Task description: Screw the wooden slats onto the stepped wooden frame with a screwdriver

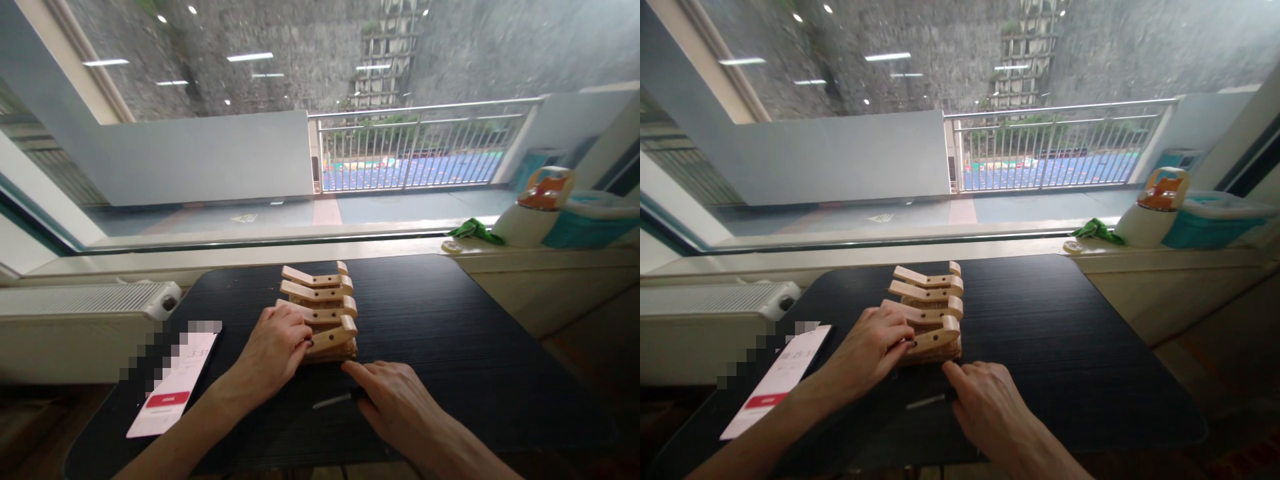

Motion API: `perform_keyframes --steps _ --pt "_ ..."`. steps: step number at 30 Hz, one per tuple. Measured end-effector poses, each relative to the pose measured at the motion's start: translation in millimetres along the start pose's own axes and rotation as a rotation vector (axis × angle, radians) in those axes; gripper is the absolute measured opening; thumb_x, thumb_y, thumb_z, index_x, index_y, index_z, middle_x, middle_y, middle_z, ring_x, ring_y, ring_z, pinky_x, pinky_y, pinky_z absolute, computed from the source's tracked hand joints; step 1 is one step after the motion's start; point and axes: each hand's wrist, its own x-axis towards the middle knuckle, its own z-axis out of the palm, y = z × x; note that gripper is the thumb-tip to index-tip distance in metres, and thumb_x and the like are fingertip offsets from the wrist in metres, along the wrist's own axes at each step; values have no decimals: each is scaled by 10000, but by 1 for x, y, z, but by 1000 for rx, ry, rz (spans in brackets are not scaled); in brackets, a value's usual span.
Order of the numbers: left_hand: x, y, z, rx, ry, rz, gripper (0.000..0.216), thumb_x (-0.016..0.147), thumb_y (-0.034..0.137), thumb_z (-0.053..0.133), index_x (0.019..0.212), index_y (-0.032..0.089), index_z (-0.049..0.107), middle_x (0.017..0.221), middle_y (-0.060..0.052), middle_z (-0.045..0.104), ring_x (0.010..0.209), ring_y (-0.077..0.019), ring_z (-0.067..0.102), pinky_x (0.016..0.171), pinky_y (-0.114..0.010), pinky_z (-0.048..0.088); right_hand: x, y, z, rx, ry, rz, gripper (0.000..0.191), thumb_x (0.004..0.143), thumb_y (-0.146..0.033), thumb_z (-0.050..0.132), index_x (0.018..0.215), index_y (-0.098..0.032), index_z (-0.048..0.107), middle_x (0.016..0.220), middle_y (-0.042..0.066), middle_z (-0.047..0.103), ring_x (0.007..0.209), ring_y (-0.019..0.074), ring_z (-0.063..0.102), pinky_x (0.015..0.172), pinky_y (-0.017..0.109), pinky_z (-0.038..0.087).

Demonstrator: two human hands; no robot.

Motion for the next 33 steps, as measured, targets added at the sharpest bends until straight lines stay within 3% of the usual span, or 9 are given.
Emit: perform_keyframes --steps 15,20,23,26,33 --pt "7 3 0 62 -32 66 176 847 158 541 753 206 682 871 -40 678 937 -232 577 822 -402 382 -4 -1 -1 44 -2 27 376 741 -109 478 1073 -220 614 914 32 708 831 189 648 727 276 409" --pt "5 3 1 66 -44 47 153 845 158 545 781 208 674 897 -34 672 948 -229 576 837 -403 393 -6 -9 -38 102 32 0 321 777 -149 517 1085 -203 589 910 21 677 789 163 624 695 258 410" --pt "4 2 2 58 -54 41 145 842 159 544 797 206 675 919 -36 670 956 -231 574 844 -410 393 -1 -14 -70 -43 19 -55 239 868 -134 437 1005 -205 619 885 33 647 776 163 599 675 268 388" --pt "4 1 3 65 -61 30 151 836 157 540 779 199 673 912 -42 670 951 -239 576 836 -421 393 11 -21 -90 -192 -4 -98 219 860 -118 455 963 -211 624 860 26 635 701 153 571 589 268 338" --pt "3 0 7 19 -40 25 160 830 140 541 791 195 686 961 -42 676 983 -228 569 889 -426 368 41 -29 -84 -327 -3 -158 173 813 -84 466 798 -179 610 818 36 653 674 156 586 547 272 315"
